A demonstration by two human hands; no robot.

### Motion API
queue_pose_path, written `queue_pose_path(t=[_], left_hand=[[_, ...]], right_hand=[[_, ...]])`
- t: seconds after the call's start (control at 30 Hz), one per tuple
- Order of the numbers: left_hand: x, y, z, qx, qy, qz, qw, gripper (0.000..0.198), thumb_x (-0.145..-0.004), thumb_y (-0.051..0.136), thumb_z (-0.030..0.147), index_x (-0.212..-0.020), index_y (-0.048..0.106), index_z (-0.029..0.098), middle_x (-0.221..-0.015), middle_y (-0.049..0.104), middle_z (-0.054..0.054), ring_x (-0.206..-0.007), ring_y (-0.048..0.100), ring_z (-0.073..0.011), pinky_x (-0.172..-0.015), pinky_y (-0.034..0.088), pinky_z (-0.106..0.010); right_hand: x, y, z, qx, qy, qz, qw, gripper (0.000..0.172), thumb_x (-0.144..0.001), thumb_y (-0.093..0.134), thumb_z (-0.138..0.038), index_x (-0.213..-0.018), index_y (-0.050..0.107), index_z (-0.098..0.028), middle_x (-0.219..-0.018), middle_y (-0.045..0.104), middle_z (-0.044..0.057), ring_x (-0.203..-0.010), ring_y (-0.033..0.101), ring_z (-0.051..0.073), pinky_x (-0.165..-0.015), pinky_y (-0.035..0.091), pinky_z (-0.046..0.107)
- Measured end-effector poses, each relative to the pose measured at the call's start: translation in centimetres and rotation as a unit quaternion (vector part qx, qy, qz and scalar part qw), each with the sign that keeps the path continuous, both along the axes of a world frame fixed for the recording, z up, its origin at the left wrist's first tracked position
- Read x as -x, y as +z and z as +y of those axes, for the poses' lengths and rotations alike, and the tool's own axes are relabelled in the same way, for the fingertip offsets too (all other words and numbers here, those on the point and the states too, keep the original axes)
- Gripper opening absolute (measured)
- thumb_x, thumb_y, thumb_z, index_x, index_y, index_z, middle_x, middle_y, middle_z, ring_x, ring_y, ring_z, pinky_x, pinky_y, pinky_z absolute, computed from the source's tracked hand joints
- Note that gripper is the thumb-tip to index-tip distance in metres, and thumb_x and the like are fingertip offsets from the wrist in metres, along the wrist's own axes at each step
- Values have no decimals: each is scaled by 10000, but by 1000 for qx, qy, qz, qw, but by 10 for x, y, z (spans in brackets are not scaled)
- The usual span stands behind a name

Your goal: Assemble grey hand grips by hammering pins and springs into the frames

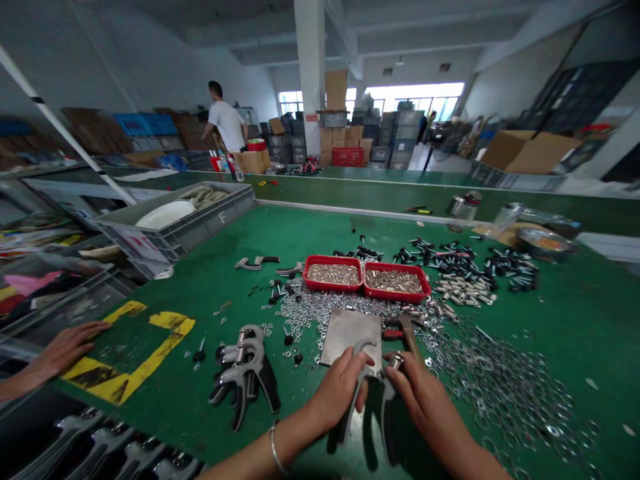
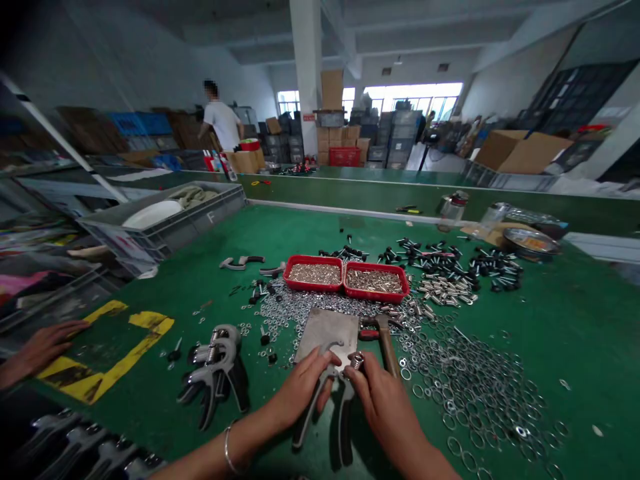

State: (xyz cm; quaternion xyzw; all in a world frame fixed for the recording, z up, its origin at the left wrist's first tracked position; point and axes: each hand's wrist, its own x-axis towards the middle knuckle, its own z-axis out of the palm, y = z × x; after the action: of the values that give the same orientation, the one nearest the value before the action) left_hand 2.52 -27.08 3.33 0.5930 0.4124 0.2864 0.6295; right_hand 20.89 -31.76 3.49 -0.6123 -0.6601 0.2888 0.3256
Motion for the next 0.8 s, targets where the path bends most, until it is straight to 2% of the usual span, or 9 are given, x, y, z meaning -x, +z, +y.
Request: queue_pose_path(t=[0.17,0.27,0.37,0.47,0.53,0.63,0.67,0.73,0.8], left_hand=[[-5,-2,-5,5,4,-4,1000,421,-991,295,532,-1012,527,181,-458,393,88,-390,393,-119,-487,359,-247],[-9,-5,-7,-6,10,17,1000,440,-981,306,574,-1032,510,186,-568,482,61,-412,416,-112,-450,336,-244],[-10,-11,-8,-73,18,74,994,440,-995,287,550,-1103,509,185,-779,618,-19,-625,573,-157,-589,435,-275],[-5,-16,-8,-148,9,112,983,420,-1010,282,502,-1176,496,181,-965,659,-80,-883,620,-208,-772,465,-319],[-2,-18,-10,-147,-6,98,984,418,-1017,268,489,-1193,492,184,-949,659,-74,-831,624,-194,-734,474,-304],[2,-25,-15,-100,-27,51,993,438,-1021,242,489,-1218,480,179,-772,626,-24,-561,551,-136,-542,440,-255],[3,-29,-16,-94,-26,43,994,447,-1022,233,485,-1238,471,174,-749,617,-20,-527,531,-129,-519,434,-251],[4,-36,-19,-117,-10,50,992,455,-1024,225,464,-1279,452,162,-821,645,-58,-616,589,-153,-597,486,-273],[7,-40,-18,-171,3,82,982,454,-1021,236,441,-1310,441,158,-1008,663,-127,-860,647,-212,-799,518,-342]], right_hand=[[5,1,2,46,30,-47,997,265,-1009,309,-474,-985,462,-260,-857,679,42,-818,675,234,-709,447,299],[5,3,6,48,50,-38,997,264,-1011,305,-469,-962,453,-257,-856,662,34,-808,659,221,-712,436,293],[4,2,7,46,70,-16,996,271,-1011,313,-465,-948,467,-251,-845,642,22,-788,641,202,-702,430,282],[4,-2,6,48,82,14,995,273,-1012,329,-453,-966,496,-242,-858,641,17,-799,630,184,-727,435,273],[6,-3,5,54,88,29,994,279,-1014,328,-448,-981,511,-241,-848,642,9,-774,623,171,-717,438,263],[10,-1,2,56,91,37,994,281,-1010,337,-445,-1006,532,-243,-840,657,6,-760,627,165,-703,446,253],[11,0,1,53,88,39,994,284,-1008,340,-445,-1013,541,-245,-851,667,11,-772,635,167,-708,451,252],[12,3,0,51,82,45,994,295,-999,348,-454,-1023,561,-252,-892,693,29,-812,656,179,-727,469,258],[12,6,-1,56,73,50,995,312,-979,372,-481,-1036,590,-264,-918,718,47,-839,676,204,-735,493,277]])
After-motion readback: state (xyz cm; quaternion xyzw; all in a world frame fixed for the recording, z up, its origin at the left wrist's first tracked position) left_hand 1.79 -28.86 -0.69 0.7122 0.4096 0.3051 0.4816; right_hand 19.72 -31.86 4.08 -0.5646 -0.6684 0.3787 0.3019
